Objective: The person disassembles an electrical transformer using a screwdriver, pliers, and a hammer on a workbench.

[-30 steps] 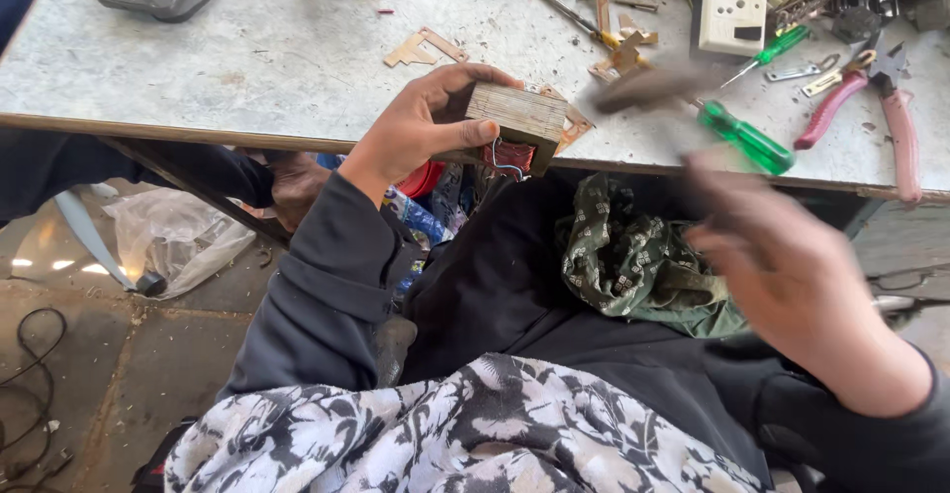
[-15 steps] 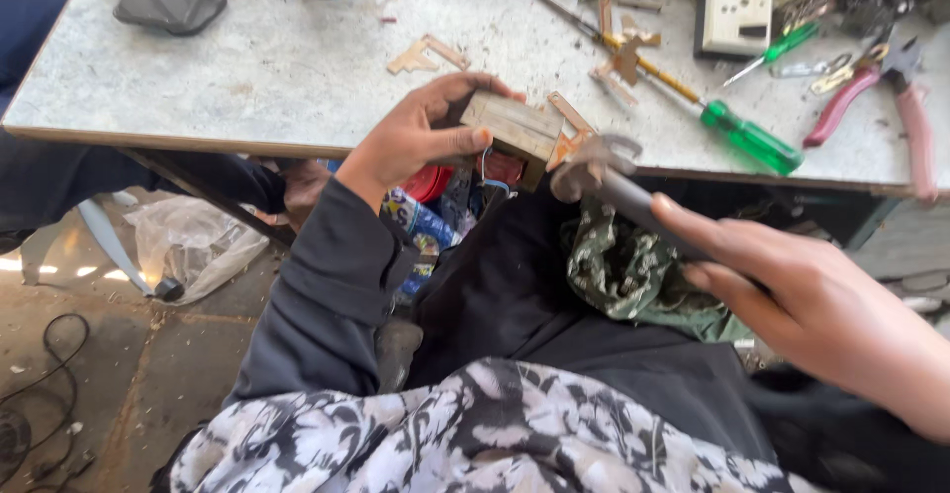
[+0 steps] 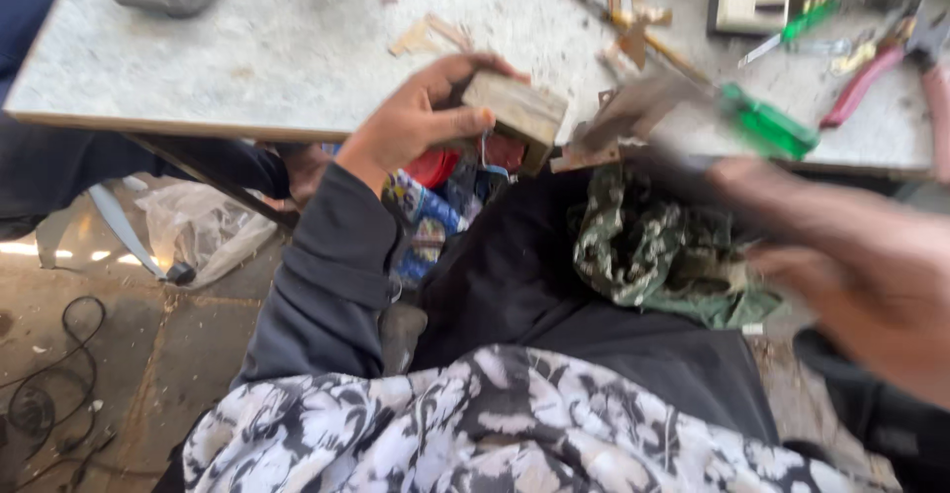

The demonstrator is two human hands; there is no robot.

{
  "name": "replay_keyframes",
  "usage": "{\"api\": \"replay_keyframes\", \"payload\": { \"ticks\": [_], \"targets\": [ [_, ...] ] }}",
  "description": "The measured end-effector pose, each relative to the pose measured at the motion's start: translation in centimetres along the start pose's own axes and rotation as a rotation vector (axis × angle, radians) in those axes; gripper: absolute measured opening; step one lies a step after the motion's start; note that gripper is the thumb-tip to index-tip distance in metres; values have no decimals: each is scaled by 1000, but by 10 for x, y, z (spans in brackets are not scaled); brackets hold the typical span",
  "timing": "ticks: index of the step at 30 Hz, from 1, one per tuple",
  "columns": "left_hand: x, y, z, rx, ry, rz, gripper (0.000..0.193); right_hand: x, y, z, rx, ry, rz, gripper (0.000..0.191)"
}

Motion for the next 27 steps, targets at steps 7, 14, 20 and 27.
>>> {"api": "replay_keyframes", "payload": {
  "ticks": [7,14,20,27],
  "targets": [
    [3,0,-5,84,-71,48,51,8,-2,33,-167,-94,-120,67],
    [8,1,-5,10,-92,21,54,-10,12,21,-233,-226,-154,64],
    [-10,7,-2,129,-219,-122,58,-18,18,14,-185,-325,-428,63],
    [-6,26,-7,223,-621,-573,52,51,-27,47,-113,-71,-85,62]
  ]
}}
Point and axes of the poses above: each hand's wrist, its own y-axis away from the middle knuckle, its own x-axis out of the palm, z = x × y, the point moved 10 cm from there along -y, towards the middle knuckle, and after that the axes turned 2 degrees about x, right-handed, at the moved point
